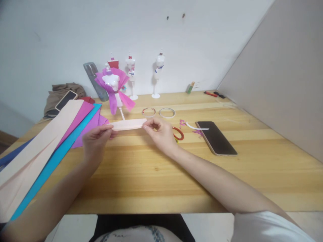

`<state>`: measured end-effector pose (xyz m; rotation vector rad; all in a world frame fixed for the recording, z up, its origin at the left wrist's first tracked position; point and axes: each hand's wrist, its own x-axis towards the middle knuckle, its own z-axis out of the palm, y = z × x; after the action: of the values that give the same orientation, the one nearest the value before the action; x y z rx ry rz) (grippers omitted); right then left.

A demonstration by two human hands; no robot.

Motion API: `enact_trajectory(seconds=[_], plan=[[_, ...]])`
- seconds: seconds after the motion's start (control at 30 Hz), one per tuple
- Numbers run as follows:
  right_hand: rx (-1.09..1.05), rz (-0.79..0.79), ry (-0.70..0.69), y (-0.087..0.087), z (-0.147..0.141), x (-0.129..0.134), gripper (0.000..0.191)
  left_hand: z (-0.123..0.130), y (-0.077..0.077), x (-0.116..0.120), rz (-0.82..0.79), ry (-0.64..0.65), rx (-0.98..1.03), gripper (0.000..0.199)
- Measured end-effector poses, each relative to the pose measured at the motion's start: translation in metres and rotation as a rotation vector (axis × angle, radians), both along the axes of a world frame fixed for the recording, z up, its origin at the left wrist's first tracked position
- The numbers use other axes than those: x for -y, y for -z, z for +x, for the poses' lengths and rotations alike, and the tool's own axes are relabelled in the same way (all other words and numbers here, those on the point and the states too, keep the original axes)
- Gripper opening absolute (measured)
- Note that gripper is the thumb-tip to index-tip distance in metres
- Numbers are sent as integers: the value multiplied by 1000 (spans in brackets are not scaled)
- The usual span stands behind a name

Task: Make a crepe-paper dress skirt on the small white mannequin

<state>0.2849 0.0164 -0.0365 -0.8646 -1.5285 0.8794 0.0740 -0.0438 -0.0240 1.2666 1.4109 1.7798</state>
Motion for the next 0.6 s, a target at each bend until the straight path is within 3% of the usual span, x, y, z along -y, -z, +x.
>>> enact_trajectory(seconds=[0.27, 0.6], plan=[[-44, -66, 30, -1, -2, 0, 14, 1, -1, 1, 11, 29, 14, 10], [-23, 54, 49, 4, -1, -1, 10, 0, 1, 0, 22, 39, -6, 11]])
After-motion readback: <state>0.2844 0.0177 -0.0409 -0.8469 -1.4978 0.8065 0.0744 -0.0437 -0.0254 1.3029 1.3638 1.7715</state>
